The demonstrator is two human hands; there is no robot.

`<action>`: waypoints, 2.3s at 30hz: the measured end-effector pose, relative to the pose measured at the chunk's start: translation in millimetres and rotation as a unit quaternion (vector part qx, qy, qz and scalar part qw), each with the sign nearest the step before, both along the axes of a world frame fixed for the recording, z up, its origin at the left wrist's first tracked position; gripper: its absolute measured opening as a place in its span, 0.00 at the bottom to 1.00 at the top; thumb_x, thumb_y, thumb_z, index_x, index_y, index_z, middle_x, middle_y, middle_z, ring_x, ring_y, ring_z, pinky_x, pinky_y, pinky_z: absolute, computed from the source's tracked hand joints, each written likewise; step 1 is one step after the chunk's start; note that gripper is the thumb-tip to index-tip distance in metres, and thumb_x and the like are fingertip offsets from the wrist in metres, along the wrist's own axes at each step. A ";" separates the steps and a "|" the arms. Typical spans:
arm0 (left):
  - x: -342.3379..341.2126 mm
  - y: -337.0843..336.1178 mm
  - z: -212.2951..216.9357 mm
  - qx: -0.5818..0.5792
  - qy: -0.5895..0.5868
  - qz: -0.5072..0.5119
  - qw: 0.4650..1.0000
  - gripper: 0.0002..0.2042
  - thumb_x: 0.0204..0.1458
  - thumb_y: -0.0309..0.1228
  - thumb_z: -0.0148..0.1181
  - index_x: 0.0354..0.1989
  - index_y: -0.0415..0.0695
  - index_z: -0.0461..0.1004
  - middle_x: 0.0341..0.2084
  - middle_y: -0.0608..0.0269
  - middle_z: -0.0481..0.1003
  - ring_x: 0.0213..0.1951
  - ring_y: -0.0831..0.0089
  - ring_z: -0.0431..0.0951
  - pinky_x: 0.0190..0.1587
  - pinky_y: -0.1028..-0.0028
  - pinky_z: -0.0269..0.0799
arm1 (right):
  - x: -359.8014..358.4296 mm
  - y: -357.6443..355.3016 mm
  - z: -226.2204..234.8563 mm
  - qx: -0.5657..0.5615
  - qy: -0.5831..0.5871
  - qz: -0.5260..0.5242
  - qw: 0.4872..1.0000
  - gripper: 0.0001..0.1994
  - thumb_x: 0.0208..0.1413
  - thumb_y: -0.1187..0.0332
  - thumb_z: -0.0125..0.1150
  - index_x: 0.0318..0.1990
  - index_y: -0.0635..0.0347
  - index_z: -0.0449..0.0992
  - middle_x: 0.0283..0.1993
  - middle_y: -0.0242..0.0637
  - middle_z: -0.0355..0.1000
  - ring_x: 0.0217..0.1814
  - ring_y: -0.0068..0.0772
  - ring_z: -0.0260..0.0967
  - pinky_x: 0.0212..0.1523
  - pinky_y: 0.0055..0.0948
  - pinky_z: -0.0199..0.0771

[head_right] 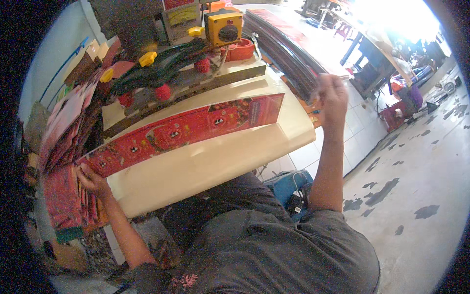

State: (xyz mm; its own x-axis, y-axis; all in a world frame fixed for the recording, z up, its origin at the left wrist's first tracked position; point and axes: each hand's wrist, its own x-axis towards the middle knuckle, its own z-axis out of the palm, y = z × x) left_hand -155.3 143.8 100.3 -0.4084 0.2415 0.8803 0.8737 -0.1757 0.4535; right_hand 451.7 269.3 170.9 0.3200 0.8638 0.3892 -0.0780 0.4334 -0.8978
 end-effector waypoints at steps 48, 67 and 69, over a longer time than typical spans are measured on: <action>-10.0 12.9 -17.0 -0.259 -0.021 -0.019 0.965 0.18 0.69 0.42 0.54 0.35 0.37 0.71 0.19 0.48 0.66 0.22 0.66 0.65 0.28 0.64 0.66 | -90.1 -64.8 -1.6 -0.070 -0.397 0.292 0.867 0.11 0.65 0.64 0.61 0.39 0.65 0.77 0.32 0.38 0.75 0.36 0.27 0.72 0.42 0.30 0.72; 11.7 3.4 1.4 -0.193 -0.051 -0.030 0.979 0.18 0.70 0.42 0.53 0.35 0.39 0.69 0.19 0.55 0.73 0.22 0.73 0.71 0.28 0.69 0.68 | -267.9 -152.1 -39.8 0.085 -0.400 0.714 0.569 0.21 0.61 0.67 0.59 0.60 0.64 0.72 0.54 0.56 0.75 0.60 0.58 0.72 0.60 0.53 0.71; 13.6 5.0 1.1 -0.185 -0.055 -0.035 0.981 0.18 0.70 0.43 0.53 0.34 0.39 0.69 0.19 0.55 0.73 0.22 0.73 0.72 0.28 0.69 0.68 | -262.1 -155.1 -59.4 0.056 -0.379 0.720 0.579 0.20 0.64 0.66 0.57 0.61 0.63 0.71 0.54 0.57 0.76 0.62 0.59 0.71 0.63 0.53 0.69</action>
